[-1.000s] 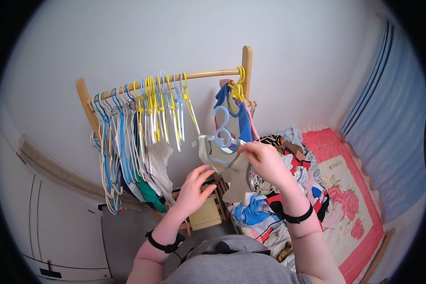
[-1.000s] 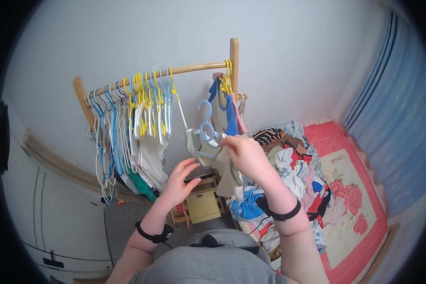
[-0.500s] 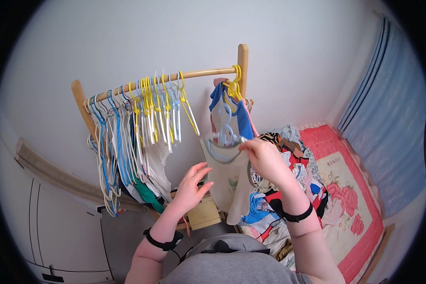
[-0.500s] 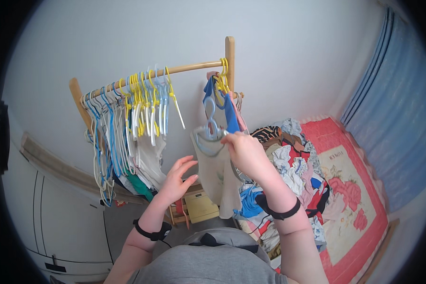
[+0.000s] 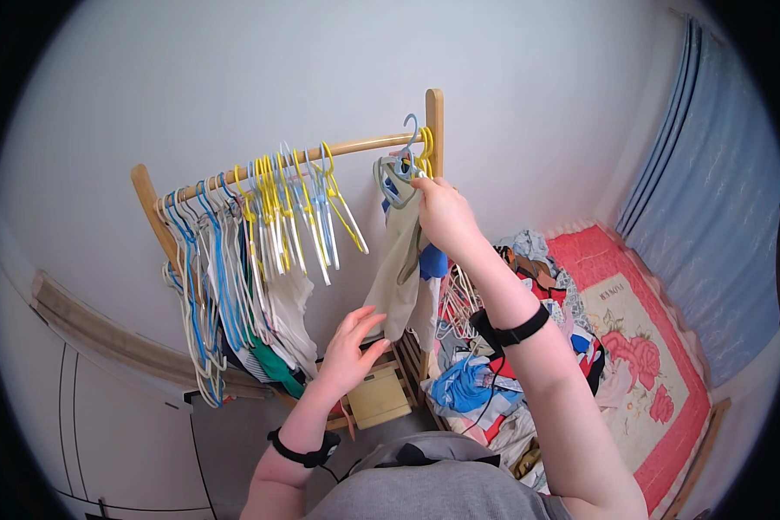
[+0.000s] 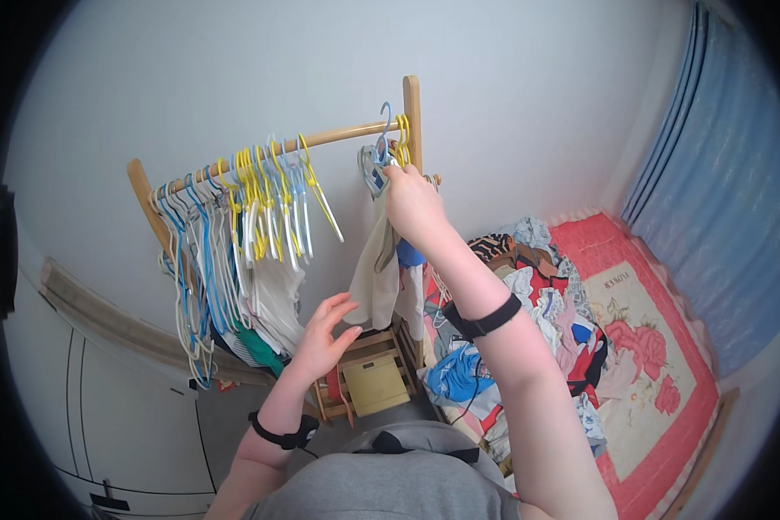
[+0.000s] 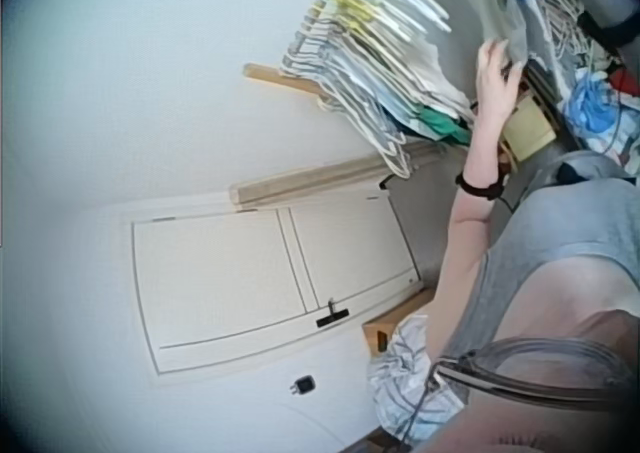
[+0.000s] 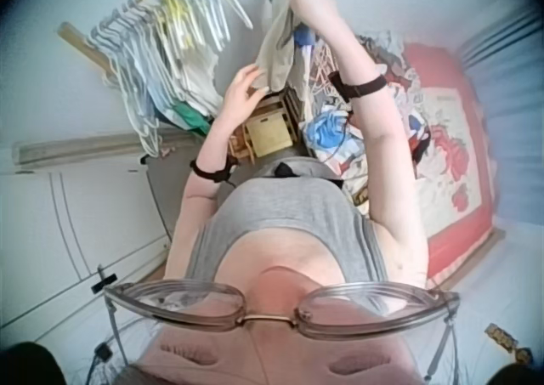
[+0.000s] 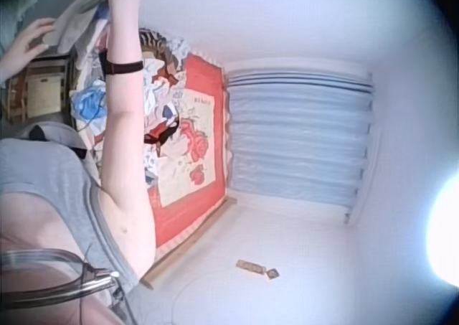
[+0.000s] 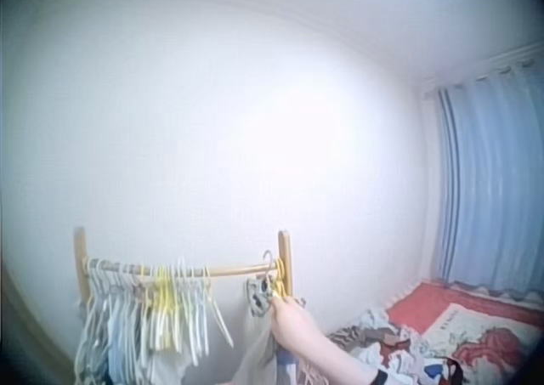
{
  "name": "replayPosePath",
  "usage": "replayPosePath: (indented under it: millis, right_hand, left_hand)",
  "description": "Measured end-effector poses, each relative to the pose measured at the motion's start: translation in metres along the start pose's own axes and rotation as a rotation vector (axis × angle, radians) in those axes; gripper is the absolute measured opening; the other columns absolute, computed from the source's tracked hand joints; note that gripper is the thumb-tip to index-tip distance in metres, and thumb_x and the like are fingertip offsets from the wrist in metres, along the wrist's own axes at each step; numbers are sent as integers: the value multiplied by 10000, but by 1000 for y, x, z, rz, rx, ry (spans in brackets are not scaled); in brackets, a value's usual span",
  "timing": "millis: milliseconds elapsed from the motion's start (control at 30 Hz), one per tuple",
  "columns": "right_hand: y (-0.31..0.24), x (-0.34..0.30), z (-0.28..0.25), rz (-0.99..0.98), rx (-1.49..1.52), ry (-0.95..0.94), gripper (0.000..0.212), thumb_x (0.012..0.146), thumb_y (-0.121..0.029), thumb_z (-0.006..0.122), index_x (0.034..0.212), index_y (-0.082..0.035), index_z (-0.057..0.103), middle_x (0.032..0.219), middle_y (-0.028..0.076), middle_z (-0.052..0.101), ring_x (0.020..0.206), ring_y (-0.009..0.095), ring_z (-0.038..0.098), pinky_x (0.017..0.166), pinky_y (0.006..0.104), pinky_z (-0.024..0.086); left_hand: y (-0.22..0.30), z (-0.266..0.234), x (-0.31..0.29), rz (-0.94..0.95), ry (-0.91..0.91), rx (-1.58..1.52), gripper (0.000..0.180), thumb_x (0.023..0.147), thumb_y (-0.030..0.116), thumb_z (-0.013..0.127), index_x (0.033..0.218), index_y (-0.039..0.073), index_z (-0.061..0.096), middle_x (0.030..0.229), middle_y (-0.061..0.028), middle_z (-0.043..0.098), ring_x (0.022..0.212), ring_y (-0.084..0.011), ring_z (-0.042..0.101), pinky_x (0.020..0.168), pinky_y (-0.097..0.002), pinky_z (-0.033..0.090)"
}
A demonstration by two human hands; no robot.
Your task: The person repeatedly picks up small garments from a pile on a bed, places each onto a plastic hanger, and hangs the hanger on a wooden clothes rack. The process continues with various shirts and tops until the end of the clip.
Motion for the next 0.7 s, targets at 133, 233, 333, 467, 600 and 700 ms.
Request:
replayPosePath:
  millis: [133, 233, 333, 467, 600, 700]
  right_hand:
    - [15, 4, 16, 25, -37, -11, 326, 917, -56, 469, 1208, -26, 614, 1137, 223, 614, 1035, 409, 616, 901, 463, 503]
    - [24, -2, 23, 35, -49, -8, 338, 901, -53, 478, 1210, -23, 613, 1140, 252, 603, 1029, 413, 618, 897, 464, 509]
    - [26, -8, 22, -5, -118, 60, 333, 894, -67, 507, 1207, -26, 613, 1161, 264, 591, 1018, 411, 624, 895, 459, 515]
    - [7, -18, 18, -77, -269, 57, 335, 866, -105, 587, 1192, -33, 614, 1174, 252, 587, 1032, 391, 618, 915, 451, 508]
    - [-36, -25, 15, -261, -131, 205, 391, 833, -133, 651, 1204, -23, 593, 1225, 214, 571, 1072, 365, 599, 908, 428, 510]
    - [-42, -24, 43, -219, -6, 122, 507, 823, -226, 688, 1261, -13, 546, 1266, 152, 571, 1200, 319, 538, 1015, 536, 402]
  left_hand:
    - [-5, -1, -5, -63, -3, -74, 418, 903, 230, 675, 1286, 89, 585, 1405, -131, 475, 1278, -328, 496, 1018, -398, 445]
    - [-13, -4, -8, -8, 32, -34, 415, 904, 226, 674, 1288, 95, 586, 1405, -127, 475, 1271, -324, 504, 989, -392, 468]
    - [-12, -5, -10, -27, 21, 0, 416, 907, 224, 674, 1294, 101, 585, 1413, -119, 472, 1260, -306, 515, 926, -368, 504]
    - [-10, -6, -13, -60, 5, 2, 421, 912, 230, 675, 1302, 103, 580, 1417, -112, 470, 1243, -276, 528, 844, -334, 531]
    - [-11, -3, -12, -30, 2, 9, 419, 918, 228, 669, 1309, 107, 577, 1423, -110, 464, 1228, -263, 538, 810, -323, 539]
    - [-8, -2, -11, -29, -2, -8, 416, 922, 222, 664, 1311, 106, 575, 1427, -112, 458, 1219, -267, 544, 806, -323, 541]
Point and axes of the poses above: each hand's wrist, its own x-axis towards the middle knuckle, its own z-axis out of the palm, y = z × x, the point moved 10 cm from there along x, towards the middle knuckle
